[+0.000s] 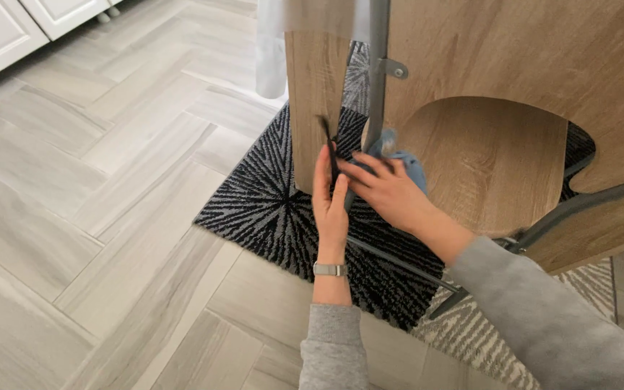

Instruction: The person wipes the seat, backrest, and metal frame of a wooden chair with a blue cloth, then wipes the tabletop and another chair. The person moves the chair to access different surfaces and continues wiping the frame and seat.

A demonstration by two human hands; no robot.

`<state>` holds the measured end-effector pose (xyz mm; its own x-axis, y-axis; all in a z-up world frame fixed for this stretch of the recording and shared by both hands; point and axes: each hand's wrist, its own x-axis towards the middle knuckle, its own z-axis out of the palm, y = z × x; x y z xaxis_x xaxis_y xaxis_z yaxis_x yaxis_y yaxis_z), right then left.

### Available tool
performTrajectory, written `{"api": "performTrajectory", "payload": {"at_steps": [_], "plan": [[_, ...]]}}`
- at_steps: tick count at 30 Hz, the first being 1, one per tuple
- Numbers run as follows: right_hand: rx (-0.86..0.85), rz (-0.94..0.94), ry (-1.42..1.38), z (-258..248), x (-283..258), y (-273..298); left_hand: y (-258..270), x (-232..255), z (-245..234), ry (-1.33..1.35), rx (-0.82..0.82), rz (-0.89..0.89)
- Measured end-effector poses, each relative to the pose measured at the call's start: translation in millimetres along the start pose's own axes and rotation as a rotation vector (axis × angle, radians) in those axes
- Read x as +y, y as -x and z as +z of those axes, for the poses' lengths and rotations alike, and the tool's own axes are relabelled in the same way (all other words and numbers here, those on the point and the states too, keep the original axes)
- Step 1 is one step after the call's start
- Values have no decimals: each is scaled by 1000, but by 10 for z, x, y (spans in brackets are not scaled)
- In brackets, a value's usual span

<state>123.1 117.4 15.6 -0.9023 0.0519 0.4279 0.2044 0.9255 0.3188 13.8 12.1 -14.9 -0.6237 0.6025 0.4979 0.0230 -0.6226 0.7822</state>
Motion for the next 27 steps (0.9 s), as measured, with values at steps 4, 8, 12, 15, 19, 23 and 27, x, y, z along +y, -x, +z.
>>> {"api": "performTrajectory", "payload": {"at_steps": [4,8,12,15,19,23,27], "plan": [[-36,43,336,91,-66,-77,26,143,85,-63,65,21],[31,-143,218,268,75,-75,35,8,81,-63,85,32],[339,-151,449,-331,64,-493,33,-143,22,-29,178,53],[215,-29,785,-508,188,-429,81,-337,78,-13,141,61],[0,-41,347,26,148,-126,111,160,226,-274,33,146],[-60,-70,30,369,96,272,188,188,338,-492,10,54],[-87,52,157,44,-19,809,360,-172,652,-965,106,378]]}}
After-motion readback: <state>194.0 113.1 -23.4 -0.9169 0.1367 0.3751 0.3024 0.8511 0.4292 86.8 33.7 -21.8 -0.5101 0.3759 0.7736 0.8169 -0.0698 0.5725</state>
